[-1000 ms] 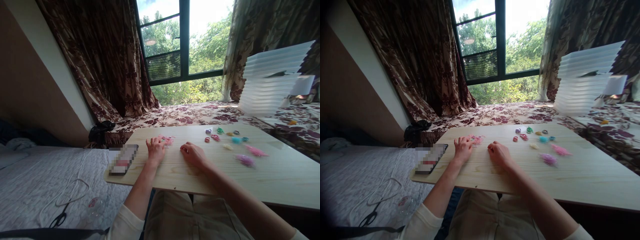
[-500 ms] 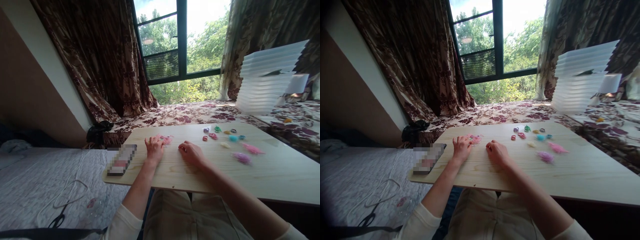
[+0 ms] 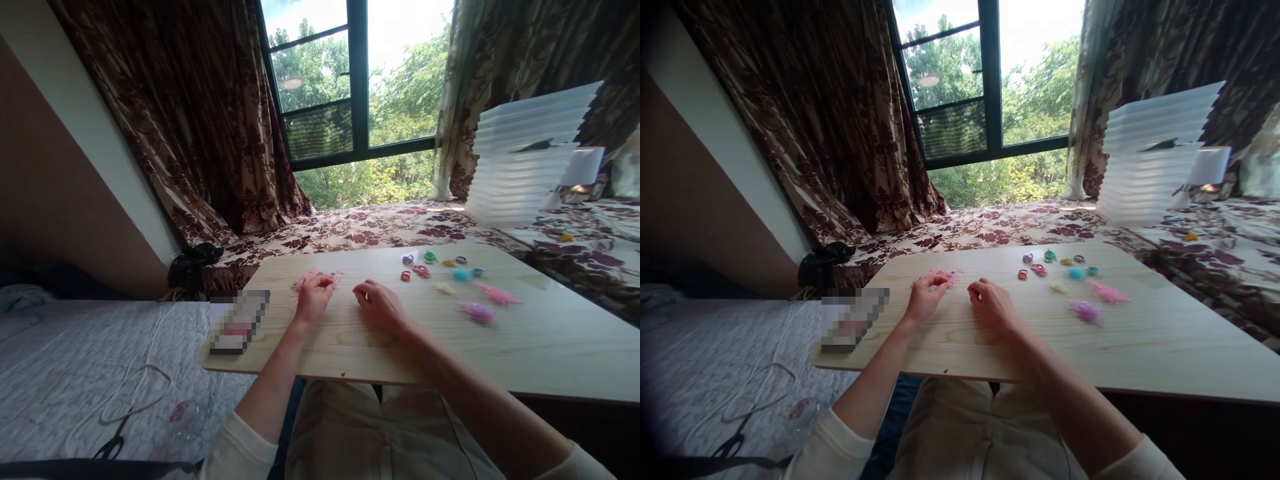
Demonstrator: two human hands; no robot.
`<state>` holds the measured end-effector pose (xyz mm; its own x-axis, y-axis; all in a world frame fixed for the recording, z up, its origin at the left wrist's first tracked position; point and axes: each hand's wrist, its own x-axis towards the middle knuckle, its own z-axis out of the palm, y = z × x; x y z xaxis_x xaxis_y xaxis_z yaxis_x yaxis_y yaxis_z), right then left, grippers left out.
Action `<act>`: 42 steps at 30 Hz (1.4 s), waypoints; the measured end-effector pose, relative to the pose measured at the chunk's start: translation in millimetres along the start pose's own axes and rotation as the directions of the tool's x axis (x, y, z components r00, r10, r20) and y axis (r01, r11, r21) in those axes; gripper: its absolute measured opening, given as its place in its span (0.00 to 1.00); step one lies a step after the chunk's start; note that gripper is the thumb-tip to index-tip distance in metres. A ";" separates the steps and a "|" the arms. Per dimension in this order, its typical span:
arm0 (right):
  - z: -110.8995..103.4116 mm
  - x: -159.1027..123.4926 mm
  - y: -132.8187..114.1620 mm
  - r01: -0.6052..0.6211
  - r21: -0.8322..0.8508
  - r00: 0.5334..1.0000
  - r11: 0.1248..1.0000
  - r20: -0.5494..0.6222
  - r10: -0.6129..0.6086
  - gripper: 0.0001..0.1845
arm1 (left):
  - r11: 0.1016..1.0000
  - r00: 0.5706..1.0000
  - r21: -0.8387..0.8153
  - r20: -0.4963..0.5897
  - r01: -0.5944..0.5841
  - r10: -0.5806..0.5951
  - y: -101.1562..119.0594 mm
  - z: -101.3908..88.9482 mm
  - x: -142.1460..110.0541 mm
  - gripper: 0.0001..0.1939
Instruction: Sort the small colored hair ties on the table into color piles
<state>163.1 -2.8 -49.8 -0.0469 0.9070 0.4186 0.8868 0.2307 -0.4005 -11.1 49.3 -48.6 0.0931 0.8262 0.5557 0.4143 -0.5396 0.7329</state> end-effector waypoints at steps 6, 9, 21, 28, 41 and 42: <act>2.6 -0.2 2.0 0.079 0.078 0.992 0.994 -0.099 -0.071 0.11 | 0.955 0.991 -0.274 0.102 0.114 -0.089 5.3 9.4 -3.3 0.03; 3.2 -1.7 2.0 0.109 0.058 0.985 0.992 -0.139 -0.100 0.12 | 0.921 0.981 -0.349 0.151 0.172 -0.126 6.9 12.6 -4.7 0.04; 3.6 -3.1 -6.1 0.268 -0.082 0.924 0.960 -0.260 -0.280 0.10 | 0.857 0.964 -0.459 0.223 0.233 -0.143 8.8 13.1 -5.4 0.06; -0.9 -4.4 -7.8 0.228 -0.080 0.952 0.970 -0.193 -0.239 0.10 | 0.864 0.959 -0.442 0.242 0.243 -0.146 5.1 13.0 -4.9 0.06; -1.4 -5.0 -9.4 0.220 -0.043 0.961 0.974 -0.164 -0.225 0.13 | 0.897 0.968 -0.390 0.216 0.206 -0.128 7.7 14.2 -5.4 0.05; -1.9 -5.1 -9.7 0.214 -0.037 0.962 0.976 -0.163 -0.218 0.13 | 0.920 0.973 -0.348 0.202 0.182 -0.116 7.5 13.6 -5.4 0.05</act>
<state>155.5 -10.3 -46.5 -0.1630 0.7649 0.6231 0.8725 0.4066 -0.2710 3.9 43.0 -51.4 0.2251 0.8988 0.3762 0.0825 -0.4023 0.9118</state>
